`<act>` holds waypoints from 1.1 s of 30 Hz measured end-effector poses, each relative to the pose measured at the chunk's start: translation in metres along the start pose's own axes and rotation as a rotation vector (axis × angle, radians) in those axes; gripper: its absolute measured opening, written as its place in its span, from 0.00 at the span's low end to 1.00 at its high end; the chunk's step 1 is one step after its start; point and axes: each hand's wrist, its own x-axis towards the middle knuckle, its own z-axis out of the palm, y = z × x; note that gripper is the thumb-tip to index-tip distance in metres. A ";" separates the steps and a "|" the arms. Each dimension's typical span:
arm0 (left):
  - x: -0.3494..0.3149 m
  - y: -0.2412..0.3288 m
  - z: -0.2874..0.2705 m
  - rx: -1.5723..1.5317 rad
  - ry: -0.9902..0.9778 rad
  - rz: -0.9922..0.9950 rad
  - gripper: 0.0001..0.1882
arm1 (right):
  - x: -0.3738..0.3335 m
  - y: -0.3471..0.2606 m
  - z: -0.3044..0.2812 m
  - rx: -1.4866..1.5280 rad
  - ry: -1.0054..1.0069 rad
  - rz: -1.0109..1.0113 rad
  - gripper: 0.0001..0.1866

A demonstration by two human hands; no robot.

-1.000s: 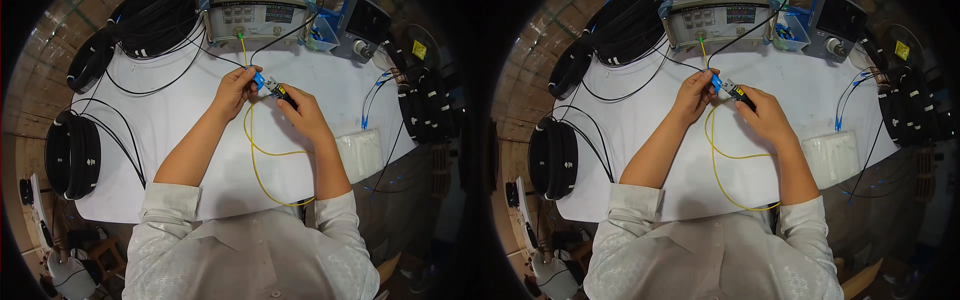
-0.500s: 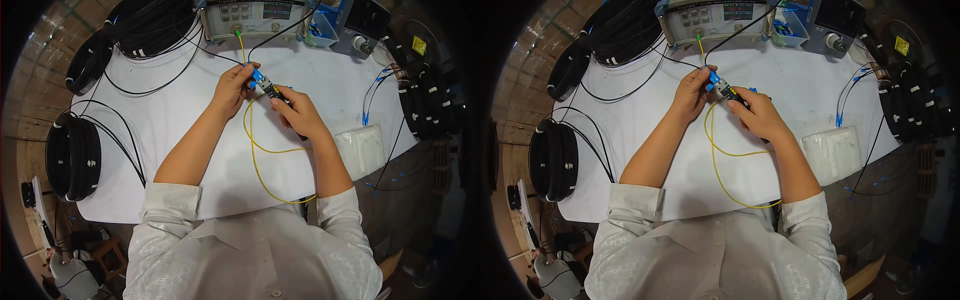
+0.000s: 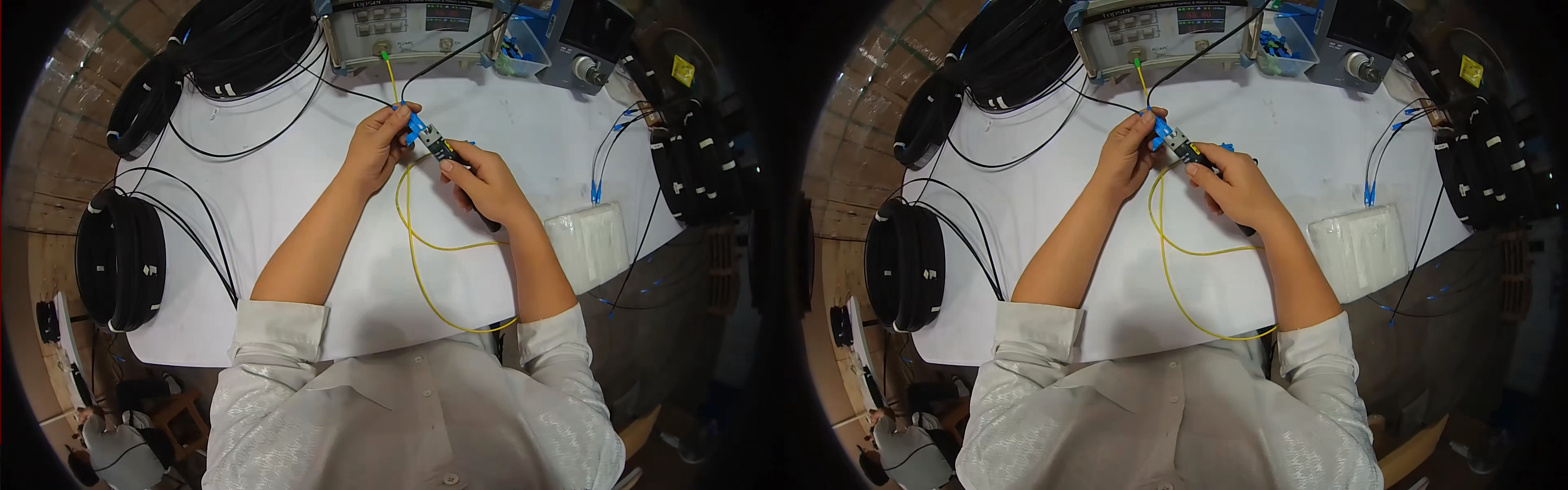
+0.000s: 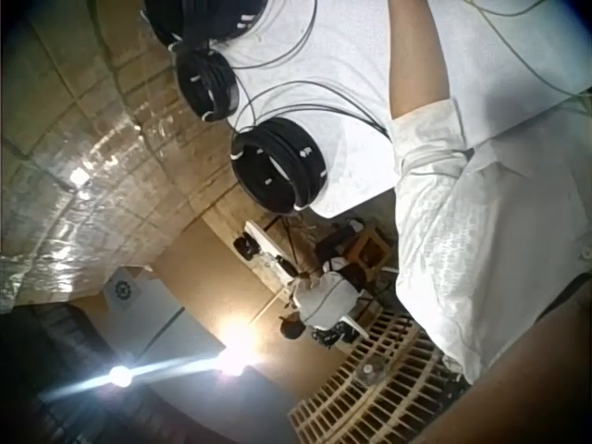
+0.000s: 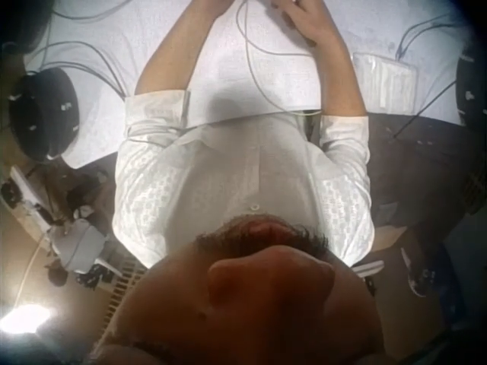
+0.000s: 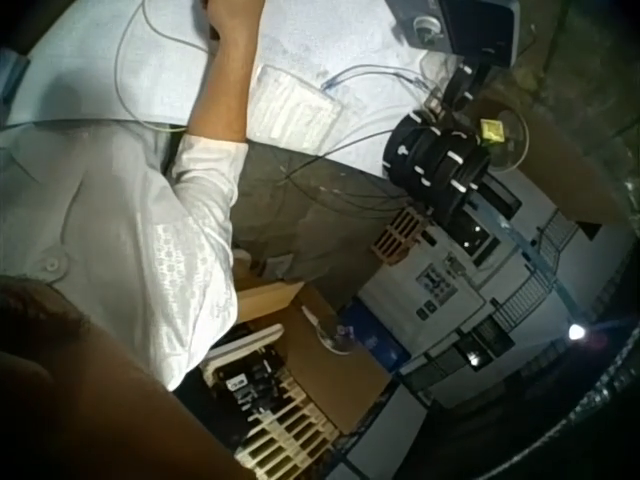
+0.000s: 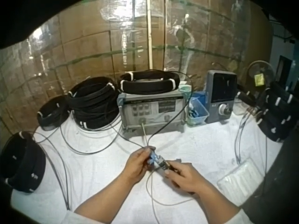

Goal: Connecting and testing fiber optic cables using electronic measurement equipment and a cleaning tool.

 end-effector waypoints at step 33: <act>-0.001 0.009 -0.004 0.435 -0.005 0.050 0.13 | 0.001 0.003 -0.006 0.051 -0.019 0.000 0.19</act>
